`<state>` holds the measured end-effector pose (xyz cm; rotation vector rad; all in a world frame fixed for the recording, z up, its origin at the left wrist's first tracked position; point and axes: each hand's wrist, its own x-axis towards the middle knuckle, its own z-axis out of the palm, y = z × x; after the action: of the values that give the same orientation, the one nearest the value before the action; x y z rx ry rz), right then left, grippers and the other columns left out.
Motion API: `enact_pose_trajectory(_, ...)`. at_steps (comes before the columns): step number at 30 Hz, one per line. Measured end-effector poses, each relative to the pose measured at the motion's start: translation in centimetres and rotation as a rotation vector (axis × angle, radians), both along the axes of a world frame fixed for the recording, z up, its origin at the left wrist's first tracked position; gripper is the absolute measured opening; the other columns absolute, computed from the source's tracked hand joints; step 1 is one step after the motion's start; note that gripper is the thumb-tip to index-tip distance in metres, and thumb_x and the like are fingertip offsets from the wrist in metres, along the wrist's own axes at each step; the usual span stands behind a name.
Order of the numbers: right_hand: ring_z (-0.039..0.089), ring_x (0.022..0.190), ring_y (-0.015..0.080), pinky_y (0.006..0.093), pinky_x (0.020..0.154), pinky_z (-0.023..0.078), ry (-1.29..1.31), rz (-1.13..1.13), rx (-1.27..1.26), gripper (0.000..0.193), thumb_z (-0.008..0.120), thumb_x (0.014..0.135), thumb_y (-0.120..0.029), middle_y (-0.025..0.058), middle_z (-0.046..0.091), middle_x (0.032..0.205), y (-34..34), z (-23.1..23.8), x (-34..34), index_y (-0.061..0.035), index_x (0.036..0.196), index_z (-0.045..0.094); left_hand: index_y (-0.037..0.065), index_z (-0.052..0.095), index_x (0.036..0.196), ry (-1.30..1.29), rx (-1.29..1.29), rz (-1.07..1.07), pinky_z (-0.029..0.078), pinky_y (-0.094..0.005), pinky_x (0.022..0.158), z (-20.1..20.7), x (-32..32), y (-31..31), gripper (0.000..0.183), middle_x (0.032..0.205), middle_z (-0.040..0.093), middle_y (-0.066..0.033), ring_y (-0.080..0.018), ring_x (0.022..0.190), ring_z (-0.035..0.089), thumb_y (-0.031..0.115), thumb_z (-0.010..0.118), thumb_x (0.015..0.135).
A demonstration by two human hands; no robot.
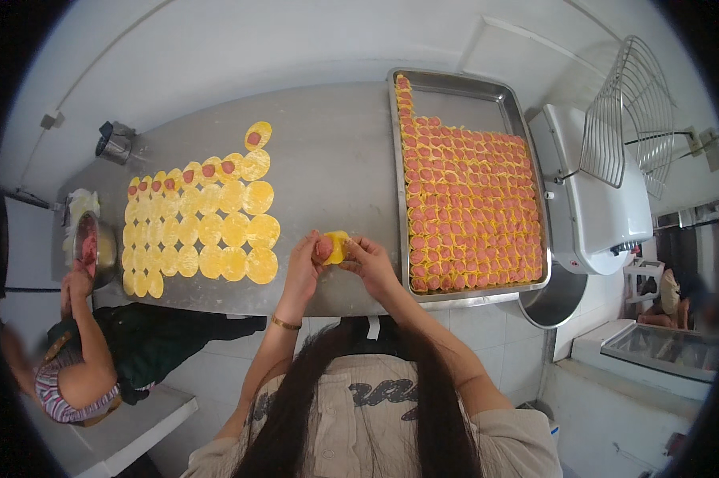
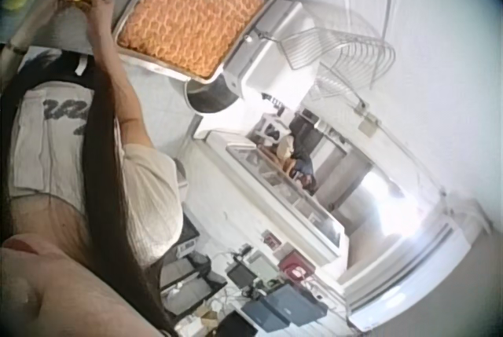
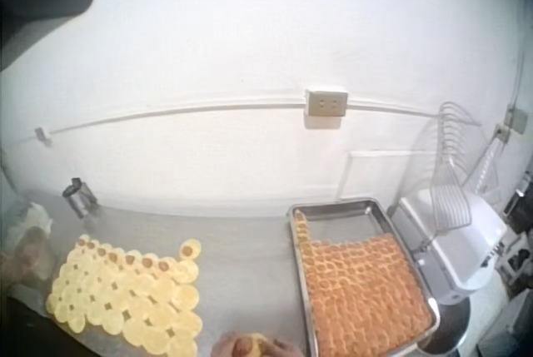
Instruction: The person places small red filling onto round yellow dough discs, folds them into half-moon shapes, and arranges them on a metal tray. Another person works alongside, preparing additional dough discs.
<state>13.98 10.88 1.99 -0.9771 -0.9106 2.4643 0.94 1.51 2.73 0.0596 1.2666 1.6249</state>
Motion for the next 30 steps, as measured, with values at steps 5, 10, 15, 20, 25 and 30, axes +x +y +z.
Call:
enact_pose_trajectory(5,0.062,0.090,0.0145,0.0322,0.080,0.052,0.018,-0.136,0.006,0.012,0.054,0.094,-0.017,0.0030,0.062,0.098,-1.8,-0.2,0.1,-0.0065,0.100,0.057,0.008,0.055,0.097,0.101,-0.010,0.057,0.050,-0.0237,0.073,0.5,0.6,0.0,0.017,0.091,0.057,-0.0008,-0.0089,0.086,0.059,0.025,0.054,0.095)
enact_pose_trajectory(10,0.063,0.088,0.0154,0.0313,0.077,0.052,-0.062,-0.159,0.005,0.010,0.055,0.093,-0.014,0.0045,0.063,0.096,-1.8,-2.0,0.7,-0.0056,0.099,0.056,0.007,0.057,0.101,0.065,-0.003,0.000,0.050,-0.0233,0.073,-0.1,0.2,-0.7,0.013,0.091,0.058,-0.0012,-0.0096,0.085,0.059,0.014,0.058,0.090)
enact_pose_trajectory(15,0.064,0.084,0.0170,0.0278,0.070,0.054,-0.276,-0.110,0.124,0.013,0.056,0.092,-0.011,0.0080,0.063,0.093,-1.6,-4.7,0.6,0.0001,0.100,0.055,0.001,0.057,0.105,0.416,-0.100,-0.140,0.050,-0.0244,0.070,-4.3,-0.6,-0.8,0.018,0.096,0.063,-0.0062,-0.0140,0.084,0.063,0.006,0.058,0.088)
enact_pose_trajectory(20,0.063,0.086,0.0167,0.0251,0.069,0.054,-0.392,-0.139,0.200,0.017,0.056,0.090,-0.007,0.0093,0.063,0.093,-1.6,-5.9,0.4,0.0036,0.104,0.055,-0.002,0.057,0.112,0.847,-0.217,-0.220,0.051,-0.0257,0.074,-6.7,-0.1,-1.4,0.023,0.105,0.065,-0.0091,-0.0159,0.085,0.064,0.002,0.054,0.089)
enact_pose_trajectory(25,0.062,0.090,0.0159,0.0262,0.078,0.051,-0.219,-0.172,0.206,0.026,0.056,0.088,-0.002,0.0085,0.063,0.096,-2.1,-5.0,1.2,0.0055,0.113,0.057,-0.002,0.057,0.116,0.322,-0.084,-0.145,0.049,-0.0254,0.084,-6.3,0.5,-2.4,0.026,0.108,0.063,-0.0082,-0.0145,0.097,0.061,0.000,0.053,0.090)
enact_pose_trajectory(30,0.061,0.095,0.0139,0.0251,0.083,0.047,-0.204,-0.061,0.433,0.028,0.060,0.084,0.001,0.0080,0.064,0.105,-2.8,-4.2,1.4,0.0037,0.112,0.061,-0.004,0.057,0.115,0.301,-0.007,-0.178,0.049,-0.0251,0.086,-5.3,1.2,-2.7,0.027,0.107,0.063,-0.0073,-0.0137,0.097,0.060,0.005,0.059,0.090)
